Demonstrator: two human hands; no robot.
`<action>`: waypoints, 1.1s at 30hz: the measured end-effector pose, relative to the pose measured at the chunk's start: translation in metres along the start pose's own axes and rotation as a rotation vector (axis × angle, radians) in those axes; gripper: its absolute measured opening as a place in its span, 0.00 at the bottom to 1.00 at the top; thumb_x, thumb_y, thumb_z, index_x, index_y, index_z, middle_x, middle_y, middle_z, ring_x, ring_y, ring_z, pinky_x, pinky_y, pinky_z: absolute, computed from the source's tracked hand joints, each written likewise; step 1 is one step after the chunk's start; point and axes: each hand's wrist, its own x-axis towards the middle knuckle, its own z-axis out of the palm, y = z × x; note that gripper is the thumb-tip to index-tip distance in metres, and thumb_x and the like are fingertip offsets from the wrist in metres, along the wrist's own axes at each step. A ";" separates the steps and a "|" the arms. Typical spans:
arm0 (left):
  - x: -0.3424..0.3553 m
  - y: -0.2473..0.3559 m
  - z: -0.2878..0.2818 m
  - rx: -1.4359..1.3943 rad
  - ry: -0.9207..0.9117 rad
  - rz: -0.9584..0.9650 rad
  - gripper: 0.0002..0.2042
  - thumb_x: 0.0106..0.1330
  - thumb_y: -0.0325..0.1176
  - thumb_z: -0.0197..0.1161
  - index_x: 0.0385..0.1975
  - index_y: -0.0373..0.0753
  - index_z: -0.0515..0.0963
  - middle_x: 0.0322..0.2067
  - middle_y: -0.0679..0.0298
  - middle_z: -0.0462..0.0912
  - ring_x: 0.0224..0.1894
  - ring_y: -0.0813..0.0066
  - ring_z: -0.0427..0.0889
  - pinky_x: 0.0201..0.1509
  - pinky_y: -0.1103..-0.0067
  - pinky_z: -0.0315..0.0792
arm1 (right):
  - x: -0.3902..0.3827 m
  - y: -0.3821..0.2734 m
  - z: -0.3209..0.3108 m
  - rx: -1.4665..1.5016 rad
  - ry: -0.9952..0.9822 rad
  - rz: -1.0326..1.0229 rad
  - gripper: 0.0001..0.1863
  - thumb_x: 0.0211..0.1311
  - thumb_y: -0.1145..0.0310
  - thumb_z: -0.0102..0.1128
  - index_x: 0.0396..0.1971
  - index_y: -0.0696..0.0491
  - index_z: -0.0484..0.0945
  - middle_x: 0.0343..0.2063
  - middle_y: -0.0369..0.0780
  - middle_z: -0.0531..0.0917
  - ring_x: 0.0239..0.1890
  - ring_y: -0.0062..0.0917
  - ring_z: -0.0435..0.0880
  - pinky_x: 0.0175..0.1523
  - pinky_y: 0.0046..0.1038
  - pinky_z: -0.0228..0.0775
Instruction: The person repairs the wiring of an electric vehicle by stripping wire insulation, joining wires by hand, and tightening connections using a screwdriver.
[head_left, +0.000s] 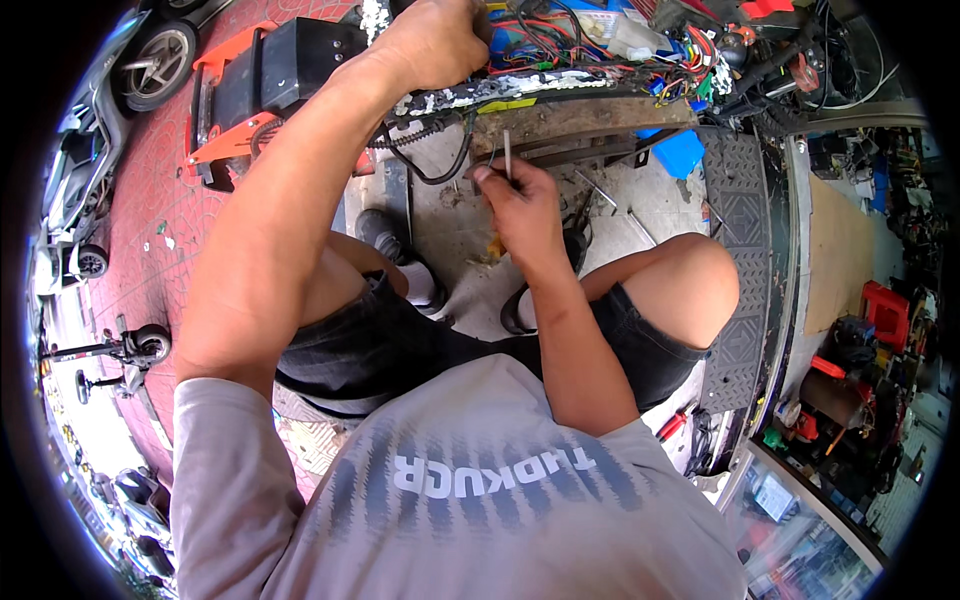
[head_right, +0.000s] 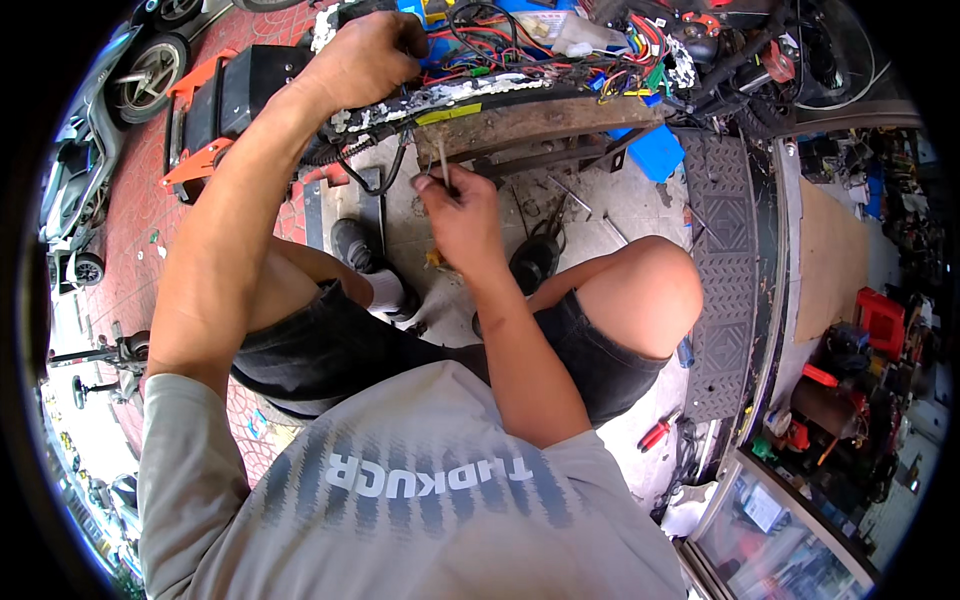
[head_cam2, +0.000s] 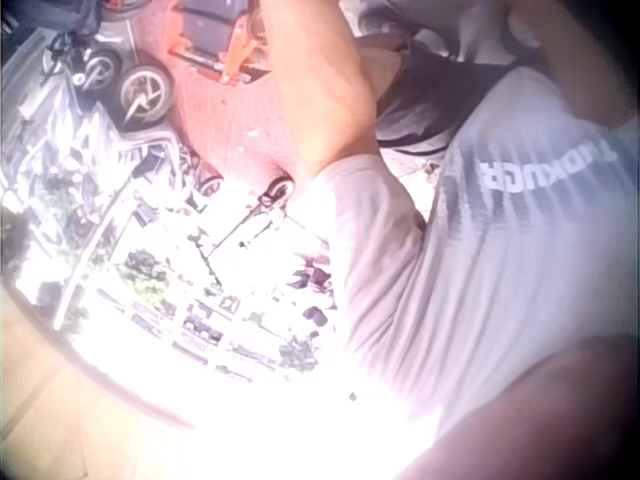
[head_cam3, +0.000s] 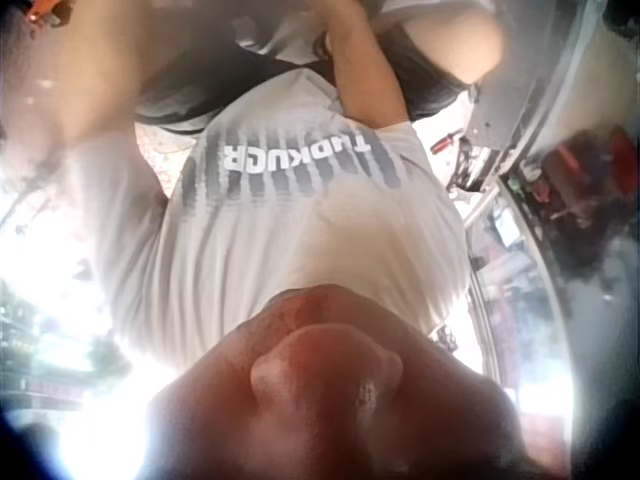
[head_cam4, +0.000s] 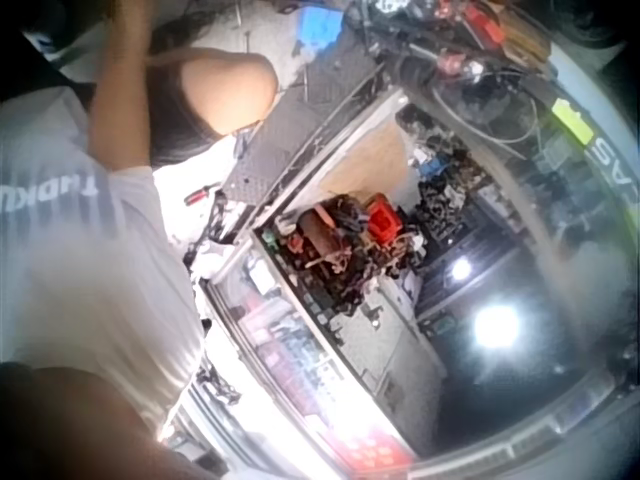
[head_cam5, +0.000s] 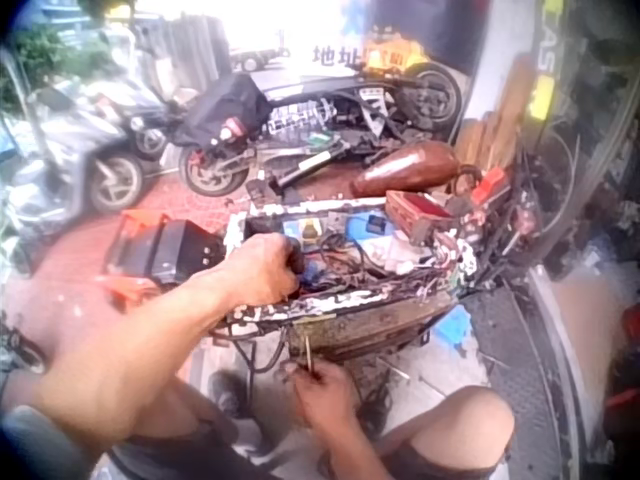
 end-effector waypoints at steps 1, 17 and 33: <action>-0.001 -0.003 0.002 0.026 0.052 0.050 0.15 0.57 0.31 0.67 0.42 0.30 0.82 0.33 0.51 0.87 0.34 0.60 0.88 0.43 0.68 0.81 | -0.006 -0.002 0.004 -0.087 0.157 -0.120 0.06 0.63 0.72 0.63 0.35 0.58 0.85 0.19 0.31 0.76 0.21 0.17 0.67 0.30 0.25 0.63; 0.002 0.010 -0.004 0.055 -0.084 -0.143 0.17 0.58 0.38 0.68 0.40 0.29 0.85 0.41 0.40 0.86 0.49 0.45 0.86 0.54 0.61 0.79 | 0.048 0.004 0.033 -0.213 0.497 -0.463 0.19 0.51 0.78 0.71 0.43 0.58 0.75 0.34 0.45 0.84 0.38 0.37 0.85 0.48 0.37 0.76; 0.002 0.011 -0.009 -0.100 -0.170 -0.284 0.16 0.59 0.33 0.70 0.43 0.29 0.82 0.31 0.53 0.86 0.23 0.68 0.83 0.29 0.71 0.79 | -0.012 -0.006 -0.026 -0.375 0.085 -0.158 0.10 0.56 0.69 0.70 0.37 0.57 0.87 0.27 0.43 0.86 0.28 0.26 0.81 0.37 0.29 0.73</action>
